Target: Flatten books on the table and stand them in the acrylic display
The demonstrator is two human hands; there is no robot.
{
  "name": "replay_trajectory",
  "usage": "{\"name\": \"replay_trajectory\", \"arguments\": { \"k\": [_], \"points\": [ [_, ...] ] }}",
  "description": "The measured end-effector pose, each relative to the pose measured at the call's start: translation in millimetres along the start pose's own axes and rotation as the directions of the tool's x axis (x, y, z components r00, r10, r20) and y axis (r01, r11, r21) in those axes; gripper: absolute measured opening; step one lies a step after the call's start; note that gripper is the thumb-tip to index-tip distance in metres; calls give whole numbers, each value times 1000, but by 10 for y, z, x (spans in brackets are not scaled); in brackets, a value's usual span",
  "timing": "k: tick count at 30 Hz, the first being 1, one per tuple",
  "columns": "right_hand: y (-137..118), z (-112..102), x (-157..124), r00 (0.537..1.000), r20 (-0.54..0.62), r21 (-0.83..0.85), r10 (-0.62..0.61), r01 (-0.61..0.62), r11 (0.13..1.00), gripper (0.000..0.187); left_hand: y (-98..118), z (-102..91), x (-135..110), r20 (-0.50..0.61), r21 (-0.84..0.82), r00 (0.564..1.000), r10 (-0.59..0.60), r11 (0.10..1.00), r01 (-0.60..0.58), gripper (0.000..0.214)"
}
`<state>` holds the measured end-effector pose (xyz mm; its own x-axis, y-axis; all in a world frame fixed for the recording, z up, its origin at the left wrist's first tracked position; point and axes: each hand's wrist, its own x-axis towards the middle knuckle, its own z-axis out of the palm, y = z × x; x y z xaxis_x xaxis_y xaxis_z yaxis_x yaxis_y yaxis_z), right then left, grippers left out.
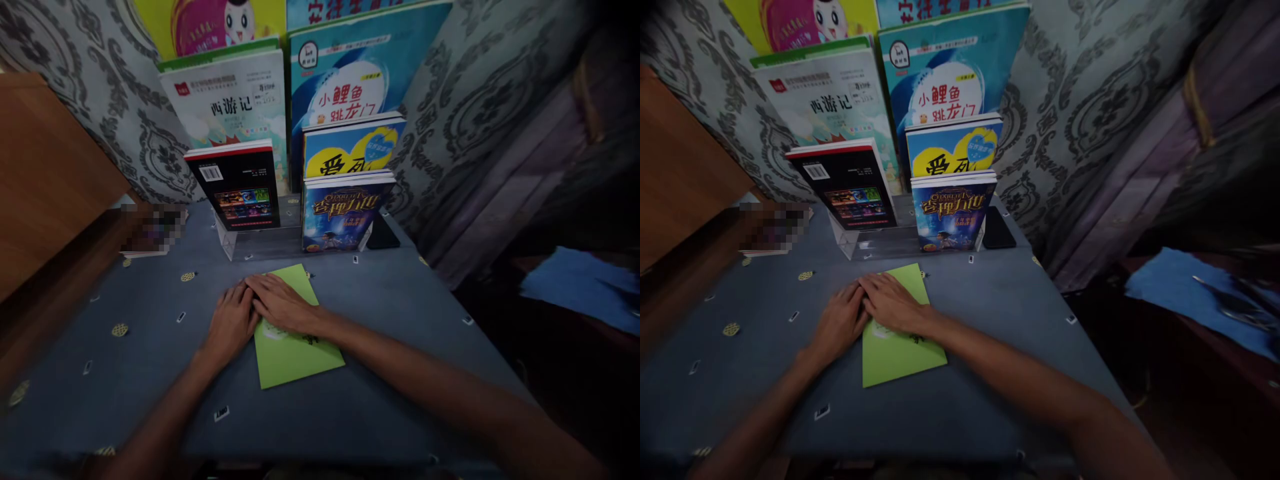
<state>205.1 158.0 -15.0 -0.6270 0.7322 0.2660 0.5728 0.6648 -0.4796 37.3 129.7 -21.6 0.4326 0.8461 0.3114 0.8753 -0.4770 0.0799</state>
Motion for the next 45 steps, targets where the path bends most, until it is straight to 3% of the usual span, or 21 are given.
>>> {"name": "replay_trajectory", "arguments": {
  "k": [7,13,23,31,40,45],
  "points": [
    [-24,-98,-1,1000,-2,33,18,-18,999,45,23,-14,7,21,7,1000,-17,1000,17,30],
    [166,-147,-190,996,-30,-2,82,-83,997,49,15,-5,1,-9,60,1000,20,998,-20,31],
    [366,-168,-398,994,-87,-41,65,-69,997,48,37,-66,47,-4,48,998,55,997,-55,29],
    [537,-299,-653,971,-139,-56,194,-204,977,47,141,-79,283,44,114,990,135,984,-139,25],
    [639,-278,-686,960,-233,53,155,-147,988,50,411,204,720,42,-88,950,310,948,-306,35],
    [710,-272,-687,952,-254,133,170,-140,981,52,443,258,789,19,-163,948,317,937,-310,34]
  ]
}}
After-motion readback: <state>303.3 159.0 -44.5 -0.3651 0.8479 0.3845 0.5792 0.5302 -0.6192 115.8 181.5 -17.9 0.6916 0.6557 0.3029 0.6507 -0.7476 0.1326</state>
